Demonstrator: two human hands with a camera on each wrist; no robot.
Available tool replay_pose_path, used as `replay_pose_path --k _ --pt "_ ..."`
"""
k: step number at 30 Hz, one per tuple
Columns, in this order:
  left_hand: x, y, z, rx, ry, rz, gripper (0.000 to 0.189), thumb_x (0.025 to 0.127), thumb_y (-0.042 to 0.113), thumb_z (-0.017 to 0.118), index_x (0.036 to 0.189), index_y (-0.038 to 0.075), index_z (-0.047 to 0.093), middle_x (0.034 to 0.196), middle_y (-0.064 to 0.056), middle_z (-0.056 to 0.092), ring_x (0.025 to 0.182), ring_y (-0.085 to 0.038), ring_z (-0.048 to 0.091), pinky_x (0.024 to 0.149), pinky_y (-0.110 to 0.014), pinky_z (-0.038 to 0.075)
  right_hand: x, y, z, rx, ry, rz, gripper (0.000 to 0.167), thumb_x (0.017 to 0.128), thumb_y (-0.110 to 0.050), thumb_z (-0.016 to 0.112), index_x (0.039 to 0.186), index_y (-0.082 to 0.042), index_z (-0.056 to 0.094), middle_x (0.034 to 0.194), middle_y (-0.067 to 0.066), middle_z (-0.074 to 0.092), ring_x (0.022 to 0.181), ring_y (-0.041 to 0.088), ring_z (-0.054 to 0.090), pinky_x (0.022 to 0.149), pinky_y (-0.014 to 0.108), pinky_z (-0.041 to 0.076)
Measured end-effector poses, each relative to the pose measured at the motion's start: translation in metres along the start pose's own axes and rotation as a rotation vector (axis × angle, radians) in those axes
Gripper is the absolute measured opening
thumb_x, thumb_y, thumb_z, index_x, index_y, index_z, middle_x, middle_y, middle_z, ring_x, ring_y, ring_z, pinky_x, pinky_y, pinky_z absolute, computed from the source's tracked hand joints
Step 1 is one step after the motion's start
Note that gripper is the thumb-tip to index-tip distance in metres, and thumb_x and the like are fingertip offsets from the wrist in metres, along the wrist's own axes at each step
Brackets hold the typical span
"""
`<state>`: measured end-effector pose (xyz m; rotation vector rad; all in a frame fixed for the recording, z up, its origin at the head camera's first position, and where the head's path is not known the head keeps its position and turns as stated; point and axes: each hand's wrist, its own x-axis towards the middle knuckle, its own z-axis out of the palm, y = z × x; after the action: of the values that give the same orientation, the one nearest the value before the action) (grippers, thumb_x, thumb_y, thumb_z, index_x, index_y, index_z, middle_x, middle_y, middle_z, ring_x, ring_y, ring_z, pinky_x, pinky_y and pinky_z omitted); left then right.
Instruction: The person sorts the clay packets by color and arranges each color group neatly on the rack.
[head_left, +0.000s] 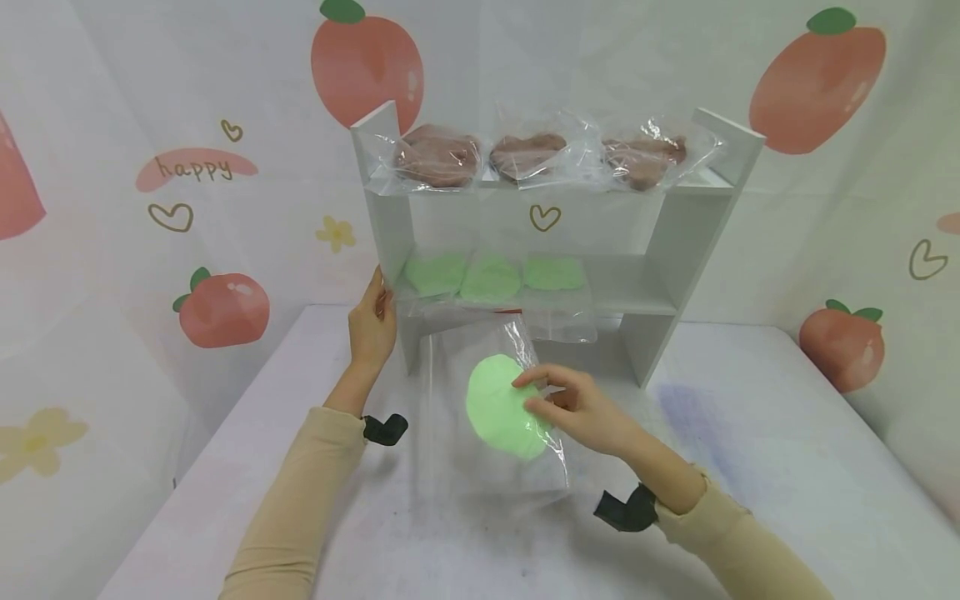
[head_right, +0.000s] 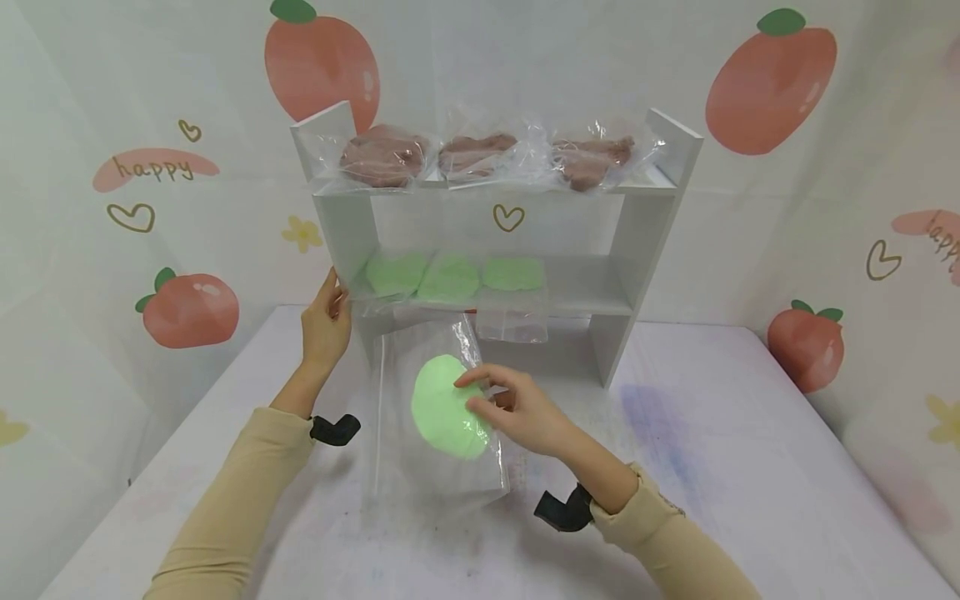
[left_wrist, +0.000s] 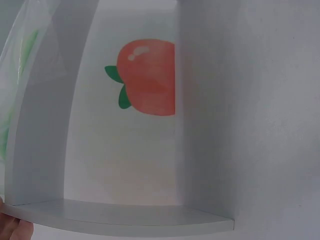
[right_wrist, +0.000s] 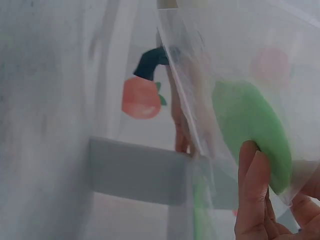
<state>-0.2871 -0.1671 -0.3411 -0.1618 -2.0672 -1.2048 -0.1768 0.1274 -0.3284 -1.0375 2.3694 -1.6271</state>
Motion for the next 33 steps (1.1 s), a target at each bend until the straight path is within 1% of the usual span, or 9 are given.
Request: replay_pose_path --k 3,6,8,15,18,21,26,30,33 --pt "0.0 -0.001 0.0 -0.001 0.003 0.001 0.045 0.092 -0.002 0.051 0.137 0.001 0.044 0.115 -0.033 0.059 0.103 -0.042 0.063 0.087 -0.046 0.056 -0.001 -0.003 -0.006 0.02 0.043 -0.052 0.021 0.088 0.001 0.057 0.11 0.002 0.058 0.107 0.0 0.061 0.059 0.006 0.056 0.054 0.017 0.047" --pt "0.0 -0.001 0.001 0.0 0.005 0.008 0.045 0.092 -0.002 0.051 0.137 0.0 0.044 0.115 -0.033 0.059 0.102 -0.042 0.063 0.086 -0.046 0.056 -0.003 -0.006 -0.012 0.029 0.079 -0.064 0.02 0.088 0.003 0.058 0.108 0.004 0.058 0.103 -0.014 0.06 0.056 0.005 0.054 0.051 0.018 0.046" --pt "0.0 -0.001 0.0 0.001 0.008 0.012 0.045 0.092 -0.003 0.051 0.137 -0.001 0.044 0.115 -0.033 0.059 0.102 -0.042 0.063 0.086 -0.047 0.056 -0.004 -0.008 -0.017 0.027 0.1 -0.06 0.02 0.088 0.002 0.058 0.107 0.004 0.058 0.102 -0.018 0.06 0.055 0.005 0.053 0.051 0.018 0.046" --pt "0.001 -0.001 0.0 0.008 0.006 0.011 0.045 0.092 -0.002 0.051 0.137 0.0 0.044 0.116 -0.033 0.059 0.102 -0.042 0.063 0.086 -0.047 0.056 -0.006 -0.012 -0.031 0.052 0.161 -0.104 0.018 0.087 0.003 0.058 0.106 0.002 0.06 0.098 -0.014 0.061 0.052 0.005 0.048 0.044 0.022 0.038" --pt "0.001 -0.001 0.0 0.008 0.003 0.01 0.045 0.092 -0.002 0.051 0.137 0.0 0.044 0.115 -0.033 0.06 0.102 -0.042 0.063 0.086 -0.047 0.056 -0.007 -0.013 -0.036 0.063 0.192 -0.106 0.02 0.087 0.004 0.058 0.104 -0.005 0.063 0.097 -0.013 0.061 0.054 0.004 0.052 0.046 0.02 0.041" --pt "0.001 -0.001 0.0 0.005 -0.001 0.005 0.045 0.092 -0.002 0.051 0.137 -0.001 0.044 0.115 -0.034 0.06 0.103 -0.042 0.063 0.087 -0.048 0.056 -0.007 -0.015 -0.04 0.055 0.221 -0.08 0.023 0.088 0.002 0.058 0.104 -0.013 0.065 0.097 -0.013 0.06 0.055 0.005 0.056 0.051 0.018 0.046" --pt "0.0 -0.002 0.0 0.007 -0.009 -0.011 0.045 0.093 -0.001 0.05 0.138 0.0 0.043 0.116 -0.033 0.059 0.105 -0.042 0.062 0.088 -0.047 0.055 -0.008 -0.017 -0.046 0.043 0.249 -0.054 0.024 0.089 0.0 0.058 0.104 -0.018 0.065 0.098 -0.013 0.059 0.056 0.005 0.055 0.053 0.016 0.046" --pt "0.0 -0.001 0.0 0.009 -0.009 -0.015 0.045 0.093 -0.001 0.05 0.138 0.001 0.043 0.115 -0.034 0.059 0.104 -0.042 0.062 0.088 -0.047 0.055 -0.008 -0.019 -0.052 0.038 0.278 -0.033 0.022 0.09 -0.002 0.058 0.105 -0.016 0.064 0.098 -0.012 0.059 0.059 0.004 0.055 0.055 0.016 0.046" --pt "0.0 -0.001 0.0 0.007 -0.007 -0.016 0.045 0.093 -0.001 0.05 0.138 0.001 0.043 0.115 -0.034 0.059 0.104 -0.042 0.062 0.088 -0.047 0.055 -0.008 -0.02 -0.057 0.027 0.316 0.006 0.02 0.091 -0.005 0.058 0.108 -0.014 0.064 0.1 -0.012 0.059 0.063 0.003 0.055 0.056 0.015 0.046"
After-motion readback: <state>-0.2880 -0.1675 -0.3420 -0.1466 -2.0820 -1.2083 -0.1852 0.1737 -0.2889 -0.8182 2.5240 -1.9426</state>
